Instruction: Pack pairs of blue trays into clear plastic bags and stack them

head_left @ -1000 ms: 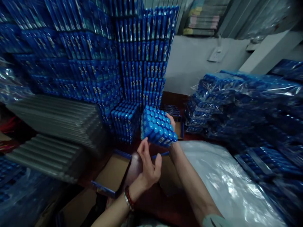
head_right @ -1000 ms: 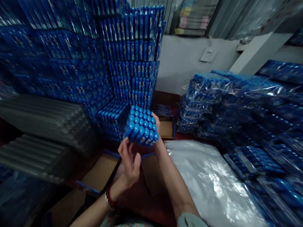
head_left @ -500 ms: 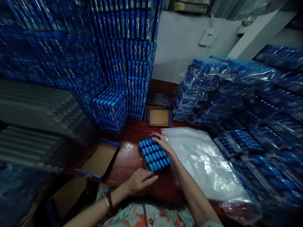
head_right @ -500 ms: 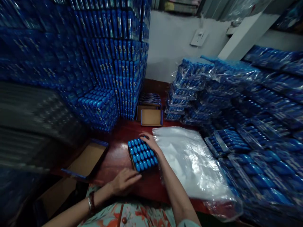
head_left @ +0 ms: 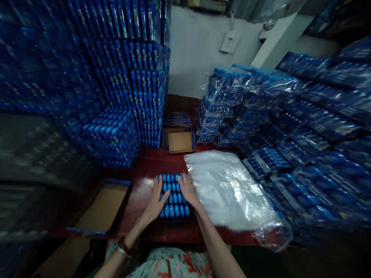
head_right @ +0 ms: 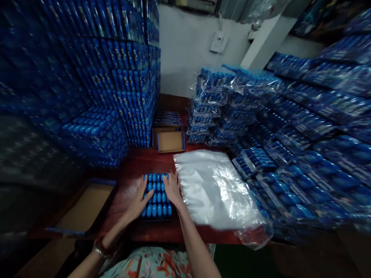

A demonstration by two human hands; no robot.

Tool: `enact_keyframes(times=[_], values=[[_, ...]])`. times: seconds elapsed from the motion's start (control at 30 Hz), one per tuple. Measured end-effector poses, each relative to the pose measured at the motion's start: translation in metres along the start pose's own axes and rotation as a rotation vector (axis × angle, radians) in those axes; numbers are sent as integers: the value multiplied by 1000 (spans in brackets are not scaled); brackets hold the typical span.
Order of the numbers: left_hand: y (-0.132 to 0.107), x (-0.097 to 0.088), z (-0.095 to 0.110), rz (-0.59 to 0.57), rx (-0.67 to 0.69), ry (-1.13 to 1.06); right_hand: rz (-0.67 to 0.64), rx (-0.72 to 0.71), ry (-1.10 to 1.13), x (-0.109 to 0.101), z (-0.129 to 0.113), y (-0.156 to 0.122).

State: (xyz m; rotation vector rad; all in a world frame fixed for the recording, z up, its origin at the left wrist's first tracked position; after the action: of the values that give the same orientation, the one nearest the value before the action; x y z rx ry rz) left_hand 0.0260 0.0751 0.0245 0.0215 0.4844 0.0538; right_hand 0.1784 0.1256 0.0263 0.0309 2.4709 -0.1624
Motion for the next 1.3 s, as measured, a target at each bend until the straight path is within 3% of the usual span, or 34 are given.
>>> enact_keyframes(times=[0.13,0.23,0.3,0.4,0.5,0.57,0.67,0.77,0.87,0.93,1.07,1.17,1.23,1.3], values=[[23,-19,27,129,146,295,78,-113,-166,-12,-24,-7],[39,-9,45,147,219,433,193,-323,-257,-21,-57,-5],[45,3,46,121,213,491,158,-392,-310,-13,-68,1],[48,17,41,73,246,512,38,-370,-340,8,-64,13],[47,20,39,54,320,529,-6,-406,-208,16,-59,16],[47,17,39,55,355,544,26,-411,-35,3,-49,13],[47,17,42,26,425,558,214,-361,41,-50,-9,-4],[49,23,47,-29,479,567,293,-300,-290,-106,47,-28],[51,37,59,-131,562,556,271,-240,-552,-138,91,-42],[53,45,67,-187,572,563,279,-258,-581,-143,98,-41],[53,45,71,-217,476,597,330,-296,-531,-142,84,-29],[49,39,70,-188,432,614,227,-332,-534,-143,79,-31],[47,36,67,-169,402,614,137,-322,-561,-145,88,-39],[48,35,64,-165,377,604,126,-299,-538,-152,101,-46]])
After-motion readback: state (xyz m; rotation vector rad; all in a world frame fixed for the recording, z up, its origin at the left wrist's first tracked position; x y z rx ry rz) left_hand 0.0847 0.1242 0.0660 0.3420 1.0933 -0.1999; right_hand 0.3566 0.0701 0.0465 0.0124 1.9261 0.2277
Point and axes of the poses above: each hand's wrist, its own y-axis towards the middle knuckle, its own x-axis out of the palm, z = x × y, the point moved 8 cm from there along y, towards the middle knuckle, and after that the axes turned 6 degrees about z, right-handed, at the moved point
